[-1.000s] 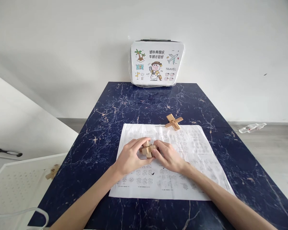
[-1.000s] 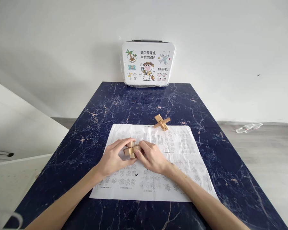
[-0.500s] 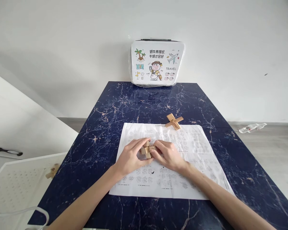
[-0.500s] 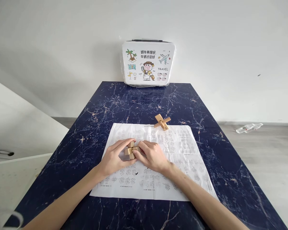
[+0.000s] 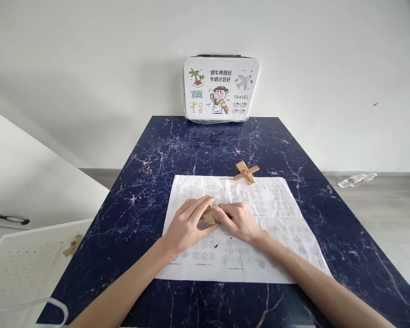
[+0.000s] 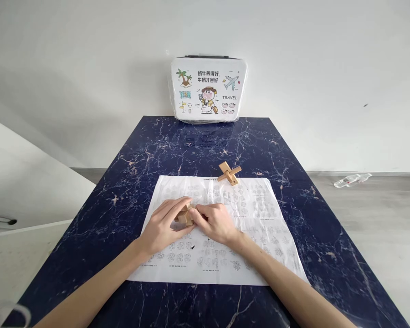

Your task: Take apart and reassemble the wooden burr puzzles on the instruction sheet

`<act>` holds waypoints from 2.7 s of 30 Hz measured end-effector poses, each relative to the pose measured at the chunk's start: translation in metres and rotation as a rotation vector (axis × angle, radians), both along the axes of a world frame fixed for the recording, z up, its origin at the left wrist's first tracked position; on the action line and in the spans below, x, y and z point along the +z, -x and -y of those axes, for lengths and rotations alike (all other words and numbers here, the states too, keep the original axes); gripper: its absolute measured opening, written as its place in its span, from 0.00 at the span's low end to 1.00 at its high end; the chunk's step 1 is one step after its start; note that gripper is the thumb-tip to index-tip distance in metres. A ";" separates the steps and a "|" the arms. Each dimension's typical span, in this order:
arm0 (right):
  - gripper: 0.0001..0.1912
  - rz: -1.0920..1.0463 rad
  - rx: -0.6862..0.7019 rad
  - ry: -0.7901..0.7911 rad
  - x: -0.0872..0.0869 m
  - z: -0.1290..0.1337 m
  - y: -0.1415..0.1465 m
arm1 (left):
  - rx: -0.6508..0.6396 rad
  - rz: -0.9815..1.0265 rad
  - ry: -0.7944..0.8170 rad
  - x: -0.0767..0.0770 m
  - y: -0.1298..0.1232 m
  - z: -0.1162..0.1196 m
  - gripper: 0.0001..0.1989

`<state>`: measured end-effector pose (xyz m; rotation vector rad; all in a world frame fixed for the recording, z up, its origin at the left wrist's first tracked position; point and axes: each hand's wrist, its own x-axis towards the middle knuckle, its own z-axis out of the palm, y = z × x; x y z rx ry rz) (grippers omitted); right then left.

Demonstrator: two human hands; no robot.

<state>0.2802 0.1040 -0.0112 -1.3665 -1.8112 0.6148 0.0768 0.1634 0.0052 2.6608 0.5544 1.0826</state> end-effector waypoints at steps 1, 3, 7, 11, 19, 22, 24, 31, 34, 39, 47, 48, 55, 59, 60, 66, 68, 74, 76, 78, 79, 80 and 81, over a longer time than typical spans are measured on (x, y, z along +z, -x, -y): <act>0.29 -0.023 0.015 0.016 0.000 0.000 -0.001 | 0.005 0.003 -0.009 0.000 -0.001 0.000 0.30; 0.30 -0.073 0.048 0.041 0.001 -0.001 -0.003 | 0.012 0.010 -0.021 0.001 -0.001 0.001 0.30; 0.28 -0.134 0.088 0.036 0.004 -0.001 -0.004 | 0.011 0.020 -0.065 0.002 -0.001 0.000 0.30; 0.34 -0.177 0.125 0.050 0.006 0.000 -0.003 | -0.037 0.019 -0.122 0.002 -0.001 -0.002 0.31; 0.35 -0.311 -0.050 0.132 0.012 0.003 -0.006 | -0.023 0.155 0.167 0.005 -0.001 0.001 0.31; 0.24 -0.429 -0.101 0.154 0.011 0.001 -0.006 | -0.040 0.192 0.284 0.009 -0.001 0.001 0.30; 0.19 -0.482 -0.051 0.172 0.011 -0.002 -0.007 | -0.057 0.197 0.362 0.010 -0.001 0.002 0.30; 0.21 -0.405 0.038 0.244 0.014 -0.004 -0.009 | -0.087 0.081 0.657 0.013 -0.001 0.002 0.33; 0.21 -0.409 -0.001 0.242 0.013 -0.004 -0.008 | -0.075 0.070 0.649 0.014 -0.002 0.002 0.34; 0.21 -0.438 -0.044 0.228 0.012 -0.005 -0.007 | -0.072 0.085 0.645 0.014 -0.002 0.000 0.32; 0.21 -0.480 -0.064 0.237 0.012 -0.004 -0.008 | 0.000 0.046 0.543 0.010 -0.001 -0.002 0.32; 0.21 -0.492 -0.056 0.250 0.012 -0.004 -0.007 | 0.002 0.036 0.531 0.008 -0.001 -0.002 0.34; 0.20 -0.538 0.044 0.323 0.016 -0.003 -0.007 | 0.014 -0.053 0.407 -0.002 0.000 -0.001 0.34; 0.22 -0.496 0.042 0.308 0.015 -0.004 -0.008 | 0.025 -0.061 0.369 -0.005 0.000 0.000 0.33; 0.22 -0.491 0.039 0.307 0.015 -0.004 -0.009 | 0.029 -0.062 0.373 -0.005 0.000 0.000 0.33; 0.22 -0.467 0.052 0.307 0.015 -0.004 -0.011 | 0.041 -0.049 0.405 -0.004 0.000 0.001 0.33; 0.22 -0.460 0.052 0.297 0.015 -0.003 -0.011 | 0.044 -0.048 0.412 -0.003 0.000 0.001 0.33; 0.21 -0.435 0.033 0.255 0.013 -0.003 -0.010 | 0.068 -0.040 0.422 -0.004 -0.002 0.003 0.32; 0.21 -0.418 0.021 0.243 0.012 -0.003 -0.010 | 0.077 -0.030 0.409 -0.006 -0.003 0.004 0.31; 0.21 -0.399 0.016 0.236 0.012 -0.003 -0.009 | 0.084 -0.021 0.388 -0.006 -0.003 0.005 0.31; 0.21 -0.391 0.015 0.235 0.011 -0.003 -0.009 | 0.086 -0.020 0.377 -0.007 -0.003 0.006 0.31; 0.21 -0.385 0.015 0.232 0.011 -0.003 -0.009 | 0.089 -0.022 0.365 -0.007 -0.002 0.006 0.32; 0.21 -0.378 0.013 0.224 0.012 -0.003 -0.008 | 0.091 -0.027 0.351 -0.008 -0.002 0.006 0.32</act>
